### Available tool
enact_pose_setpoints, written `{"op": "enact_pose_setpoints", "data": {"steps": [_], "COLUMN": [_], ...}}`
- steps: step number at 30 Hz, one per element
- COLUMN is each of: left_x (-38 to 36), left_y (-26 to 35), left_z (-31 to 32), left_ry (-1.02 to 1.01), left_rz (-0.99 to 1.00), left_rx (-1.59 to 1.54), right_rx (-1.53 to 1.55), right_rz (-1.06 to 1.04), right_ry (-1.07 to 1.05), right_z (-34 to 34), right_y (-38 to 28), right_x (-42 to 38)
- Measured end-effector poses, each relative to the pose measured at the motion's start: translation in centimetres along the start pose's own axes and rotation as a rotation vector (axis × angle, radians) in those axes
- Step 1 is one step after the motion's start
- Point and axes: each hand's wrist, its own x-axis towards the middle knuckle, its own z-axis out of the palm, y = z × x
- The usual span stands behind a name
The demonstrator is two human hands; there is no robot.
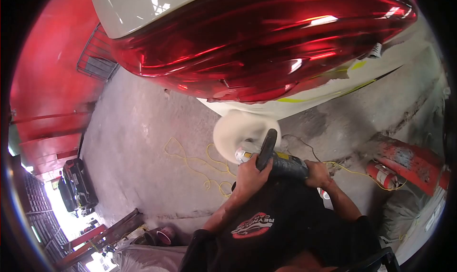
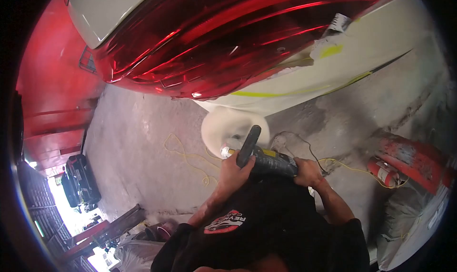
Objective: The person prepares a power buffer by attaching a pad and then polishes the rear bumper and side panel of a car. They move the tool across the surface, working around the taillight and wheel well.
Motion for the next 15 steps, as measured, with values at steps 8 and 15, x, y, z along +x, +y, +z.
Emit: {"op": "enact_pose_setpoints", "data": {"steps": [8, 15], "left_x": [0.2, 1.5], "left_y": [-1.6, -5.5], "left_z": [0.0, -0.5], "left_ry": [0.085, 0.095], "left_rz": [-0.060, 0.055], "left_rx": [0.032, 0.081], "right_rx": [-0.004, 0.088], "right_rz": [-0.015, 0.013], "right_ry": [-0.044, 0.050], "right_z": [2.4, 4.6], "right_y": [0.5, -1.3], "right_x": [2.2, 2.6]}}
